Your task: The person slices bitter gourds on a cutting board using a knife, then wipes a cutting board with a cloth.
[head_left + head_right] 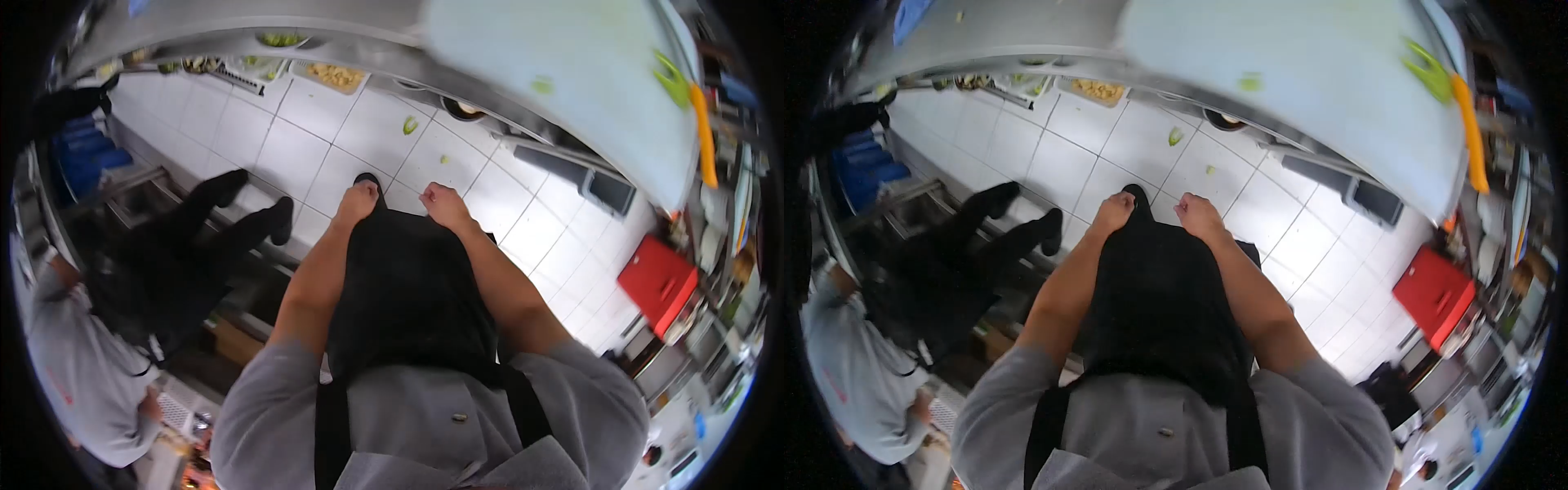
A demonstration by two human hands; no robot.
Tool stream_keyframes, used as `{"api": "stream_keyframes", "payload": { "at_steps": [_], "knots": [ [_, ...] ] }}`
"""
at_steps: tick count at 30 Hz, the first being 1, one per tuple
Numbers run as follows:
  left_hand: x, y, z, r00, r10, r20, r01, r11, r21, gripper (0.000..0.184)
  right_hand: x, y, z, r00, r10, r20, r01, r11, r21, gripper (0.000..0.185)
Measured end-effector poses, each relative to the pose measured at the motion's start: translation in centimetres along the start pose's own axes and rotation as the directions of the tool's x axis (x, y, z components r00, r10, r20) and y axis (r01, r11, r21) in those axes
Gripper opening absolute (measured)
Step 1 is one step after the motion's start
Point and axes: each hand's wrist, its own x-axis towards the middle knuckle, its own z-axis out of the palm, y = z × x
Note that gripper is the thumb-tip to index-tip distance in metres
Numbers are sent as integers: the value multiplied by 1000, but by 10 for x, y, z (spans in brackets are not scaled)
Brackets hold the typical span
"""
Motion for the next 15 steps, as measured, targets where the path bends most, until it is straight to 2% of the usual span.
{"api": "stream_keyframes", "payload": {
  "at_steps": [1,2,3,4,6,7,8,9,10,12,13,15],
  "knots": [
    [-5,6,-2,990,-116,85,126,985,-118,23,32,24,29,1000,-5,25,6,999,-50,28],
    [-5,10,-7,990,-128,52,135,978,-157,23,80,43,53,999,25,45,-22,997,-70,34],
    [-13,10,-4,989,-122,81,116,991,73,25,128,66,78,996,52,75,-45,995,-91,41],
    [-9,5,-12,987,-118,113,76,945,318,27,183,81,96,997,21,80,-12,993,-118,41],
    [-15,-10,-12,988,-151,18,141,958,249,29,259,115,129,977,205,-66,-215,929,-301,52],
    [-21,-13,-16,982,-186,-45,191,958,216,31,287,116,137,983,178,-55,-186,926,-328,52],
    [-26,-14,-23,970,-220,-108,237,953,187,34,312,109,138,949,293,-115,-303,949,-84,61],
    [-32,-16,-27,963,-247,-105,263,947,187,35,336,108,142,896,422,-138,-397,901,175,71],
    [-38,-19,-21,957,-274,-93,287,938,193,35,369,130,157,903,410,-127,-389,907,165,71],
    [-48,-26,-17,948,-294,-123,315,926,207,36,456,181,191,778,424,-464,-351,905,239,82],
    [-48,-28,-18,945,-297,-137,322,918,233,37,499,222,211,788,284,-547,-357,934,-29,86],
    [-49,-27,-19,931,-312,-188,348,915,204,38,539,220,225,799,87,-596,-318,901,-294,89]
  ]
}}
